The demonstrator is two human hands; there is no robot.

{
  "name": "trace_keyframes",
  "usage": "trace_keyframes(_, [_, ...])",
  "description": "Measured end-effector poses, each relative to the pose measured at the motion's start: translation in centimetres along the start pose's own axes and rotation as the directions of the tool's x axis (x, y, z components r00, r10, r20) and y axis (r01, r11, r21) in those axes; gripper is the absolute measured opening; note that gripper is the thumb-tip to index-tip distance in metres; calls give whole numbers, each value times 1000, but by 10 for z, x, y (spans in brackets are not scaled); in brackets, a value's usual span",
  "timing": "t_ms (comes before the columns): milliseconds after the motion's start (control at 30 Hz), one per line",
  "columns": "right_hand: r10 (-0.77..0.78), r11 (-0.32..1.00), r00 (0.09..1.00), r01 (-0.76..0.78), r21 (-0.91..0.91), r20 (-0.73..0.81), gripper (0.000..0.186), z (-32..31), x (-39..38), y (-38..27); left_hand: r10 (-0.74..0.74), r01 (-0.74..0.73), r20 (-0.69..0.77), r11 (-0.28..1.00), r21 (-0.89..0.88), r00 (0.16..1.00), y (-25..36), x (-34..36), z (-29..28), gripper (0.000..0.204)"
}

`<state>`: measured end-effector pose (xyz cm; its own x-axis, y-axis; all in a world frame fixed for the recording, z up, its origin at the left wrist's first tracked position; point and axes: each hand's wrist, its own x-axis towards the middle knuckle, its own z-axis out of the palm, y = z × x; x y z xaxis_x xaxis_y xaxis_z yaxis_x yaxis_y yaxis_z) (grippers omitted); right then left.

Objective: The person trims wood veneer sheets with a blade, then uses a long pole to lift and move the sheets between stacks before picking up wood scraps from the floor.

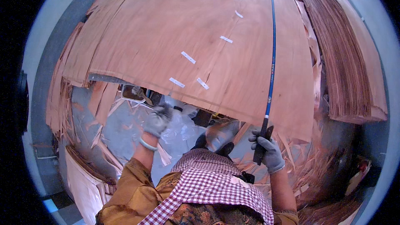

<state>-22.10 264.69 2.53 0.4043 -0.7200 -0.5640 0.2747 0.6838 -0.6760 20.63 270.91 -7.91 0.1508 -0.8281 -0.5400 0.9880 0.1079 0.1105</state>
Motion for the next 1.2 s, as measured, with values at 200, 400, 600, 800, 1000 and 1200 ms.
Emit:
trace_keyframes(200, [-66, 981, 977, 28, -190, -202, 39, 11, -26, 8, 218, -217, -4, 973, 78, 976, 68, 1, 36, 13])
trace_keyframes(400, [-123, 992, 970, 117, -41, -210, 38, -9, -22, 26, 546, -462, -90, 775, 431, 833, 141, 40, 32, 7])
trace_keyframes(600, [-232, 962, 933, 179, -204, -274, 28, -33, 17, 10, 476, -394, -15, 744, 540, 879, 157, 77, 25, 12])
trace_keyframes(800, [-226, 945, 925, 133, -298, -305, 28, -6, -19, 20, 717, -523, -242, 659, 540, 653, 181, 101, 10, 28])
trace_keyframes(1000, [-138, 989, 925, 108, -104, -354, 26, -84, -34, 62, 630, -441, -291, 739, 509, 720, 211, 101, 4, 28])
trace_keyframes(1200, [-157, 985, 909, 114, -133, -385, 25, -73, -35, 66, 722, -470, -347, 667, 578, 598, 189, 99, 39, 23])
